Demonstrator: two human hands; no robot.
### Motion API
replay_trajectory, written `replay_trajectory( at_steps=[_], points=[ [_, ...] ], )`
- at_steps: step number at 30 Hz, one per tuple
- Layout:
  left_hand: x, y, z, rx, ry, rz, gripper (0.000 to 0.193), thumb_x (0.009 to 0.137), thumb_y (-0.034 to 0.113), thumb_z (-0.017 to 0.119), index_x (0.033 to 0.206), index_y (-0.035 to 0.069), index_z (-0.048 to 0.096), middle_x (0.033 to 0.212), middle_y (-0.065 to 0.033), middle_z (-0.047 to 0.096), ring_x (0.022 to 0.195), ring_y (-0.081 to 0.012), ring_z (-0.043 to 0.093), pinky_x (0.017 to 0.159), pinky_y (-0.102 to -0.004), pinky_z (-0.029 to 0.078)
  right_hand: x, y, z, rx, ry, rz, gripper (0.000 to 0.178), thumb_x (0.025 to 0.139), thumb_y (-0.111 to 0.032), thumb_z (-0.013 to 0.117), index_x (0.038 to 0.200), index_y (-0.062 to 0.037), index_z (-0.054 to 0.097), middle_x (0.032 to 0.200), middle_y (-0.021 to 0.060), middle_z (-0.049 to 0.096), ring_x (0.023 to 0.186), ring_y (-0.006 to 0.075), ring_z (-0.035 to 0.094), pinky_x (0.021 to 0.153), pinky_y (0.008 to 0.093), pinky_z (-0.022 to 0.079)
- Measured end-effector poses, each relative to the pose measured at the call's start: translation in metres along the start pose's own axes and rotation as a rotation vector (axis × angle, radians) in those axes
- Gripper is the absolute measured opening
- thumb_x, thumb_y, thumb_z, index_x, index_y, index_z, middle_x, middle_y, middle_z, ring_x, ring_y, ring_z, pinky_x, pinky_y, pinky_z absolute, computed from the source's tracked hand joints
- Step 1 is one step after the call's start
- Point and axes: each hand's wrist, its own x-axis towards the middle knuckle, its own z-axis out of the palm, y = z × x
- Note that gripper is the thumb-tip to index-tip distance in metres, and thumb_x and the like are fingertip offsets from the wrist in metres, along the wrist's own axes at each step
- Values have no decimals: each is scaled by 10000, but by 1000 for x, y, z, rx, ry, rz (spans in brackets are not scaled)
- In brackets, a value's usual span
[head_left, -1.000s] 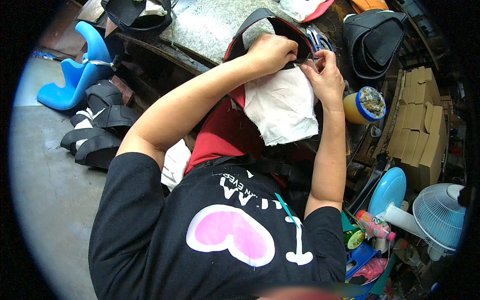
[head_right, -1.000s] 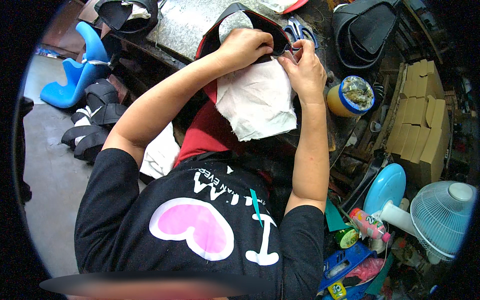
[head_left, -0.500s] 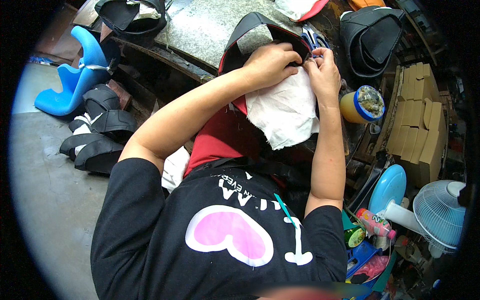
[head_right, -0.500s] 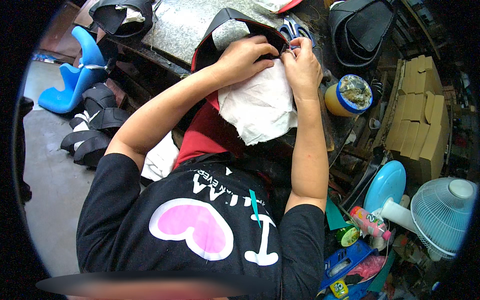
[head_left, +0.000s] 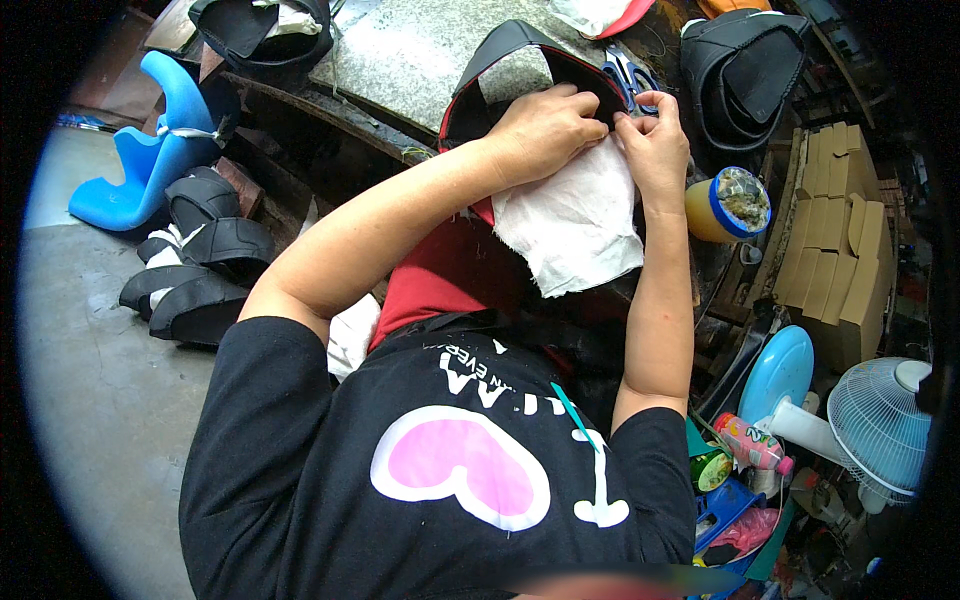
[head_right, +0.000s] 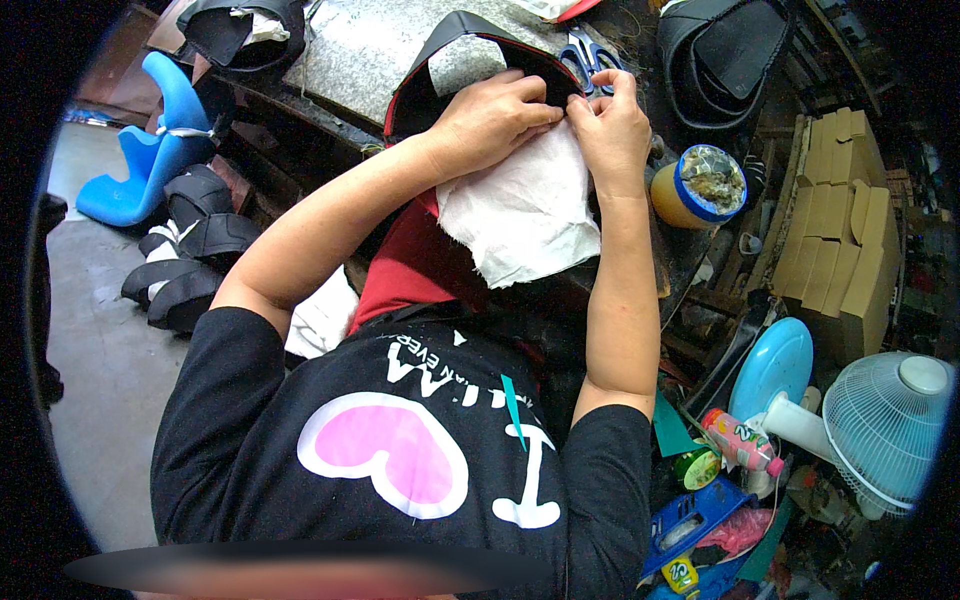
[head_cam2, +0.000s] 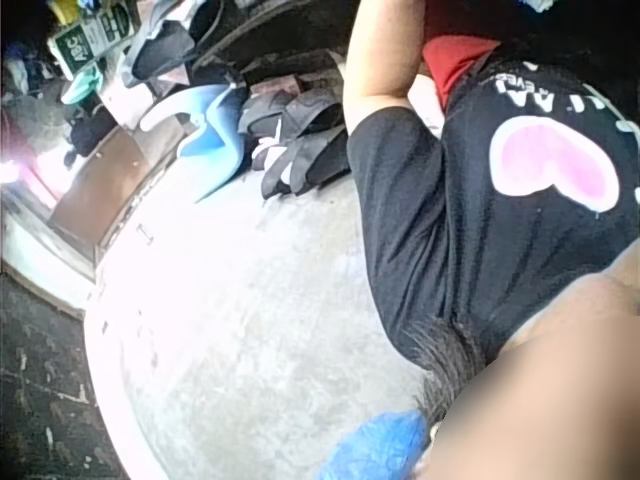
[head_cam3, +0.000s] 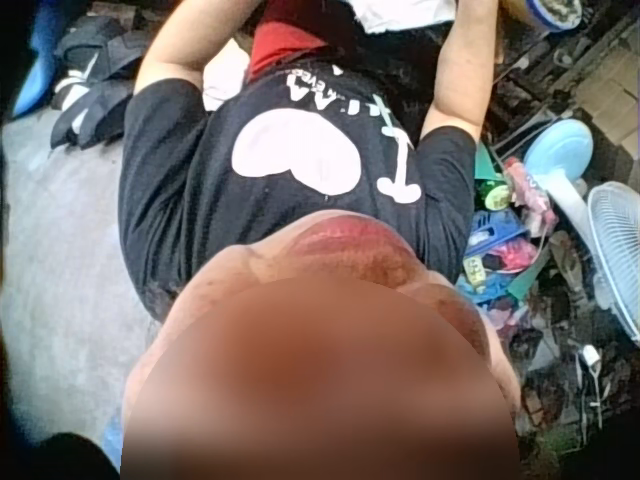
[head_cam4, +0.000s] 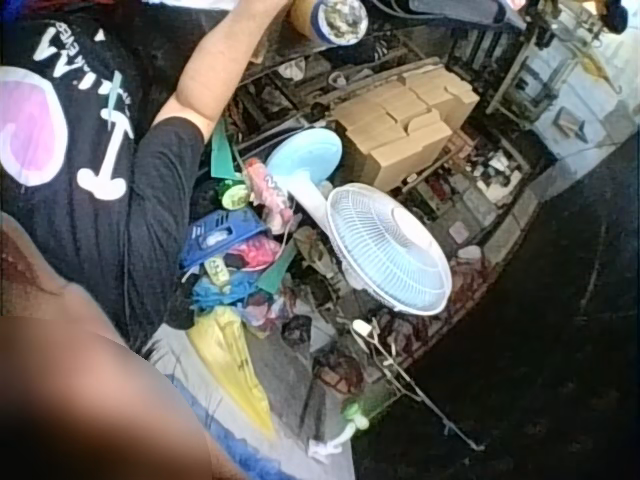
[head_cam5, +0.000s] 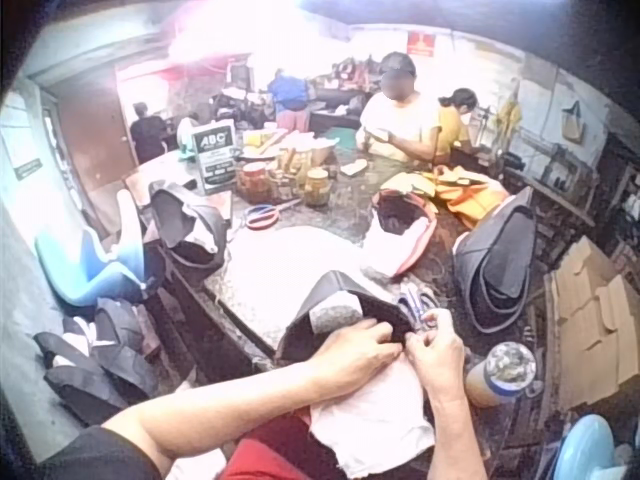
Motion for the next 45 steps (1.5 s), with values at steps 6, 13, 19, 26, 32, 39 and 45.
replay_trajectory(
  at_steps=[6, 13, 19, 26, 32, 39, 45],
  points=[
    [2, -8, -5, -611, -1, -358, 407, 847, 130, 757, 1226, 35, 646, 1088, -167, 703, 993, -303, 697, 902, -370, 550, 3, 7, -8, 101, -52, -4, 281, 878, -76, 676, 1147, -88, 599, 813, 126, 725, 709, 204, 681, 689, 360, 529],
    [-20, -6, -16, -277, -63, -145, 346, 823, 158, 761, 1136, 28, 689, 1157, -172, 632, 1110, -335, 617, 925, -388, 521, -2, 5, -11, 118, -77, -8, 272, 906, -83, 676, 1169, -99, 610, 913, 88, 745, 794, 117, 655, 728, 293, 509],
    [-27, 4, -16, 126, -77, 121, 185, 866, 148, 682, 1020, 54, 722, 1054, -93, 631, 998, -266, 621, 844, -365, 552, -3, 8, -11, 127, -109, -20, 251, 917, -93, 674, 1162, -105, 617, 886, 60, 734, 789, 95, 641, 719, 266, 495],
    [-18, 9, -24, 16, -99, -23, 158, 849, 167, 679, 949, 57, 731, 994, -71, 626, 984, -255, 623, 828, -367, 561, -1, 5, -10, 158, -126, -66, 299, 966, -92, 630, 1262, -70, 598, 986, 50, 723, 861, 84, 619, 778, 238, 486],
    [18, 17, -50, 129, -385, -84, 122, 830, 169, 682, 848, 53, 714, 966, -112, 649, 965, -307, 662, 837, -416, 552, -46, -40, -71, 111, 90, -381, 442, 948, -87, 644, 1385, -87, 581, 1151, 92, 728, 945, 190, 660, 860, 326, 519],
    [80, 63, -20, -172, -13, 255, 359, 822, 253, 769, 1120, 76, 673, 1182, -138, 598, 1132, -330, 585, 936, -423, 517, -93, -20, -173, -281, 447, -101, 251, 947, -19, 610, 1143, -90, 750, 1102, 56, 735, 1039, 190, 642, 934, 323, 493],
    [111, 100, 44, -403, -17, 165, 779, 741, 456, 843, 1355, 70, 560, 1340, -273, 535, 1221, -414, 565, 1009, -445, 492, -108, 12, -181, -537, 389, -167, 338, 853, 53, 585, 1053, -146, 771, 1107, 38, 724, 1076, 253, 623, 973, 369, 489]
  ],
)
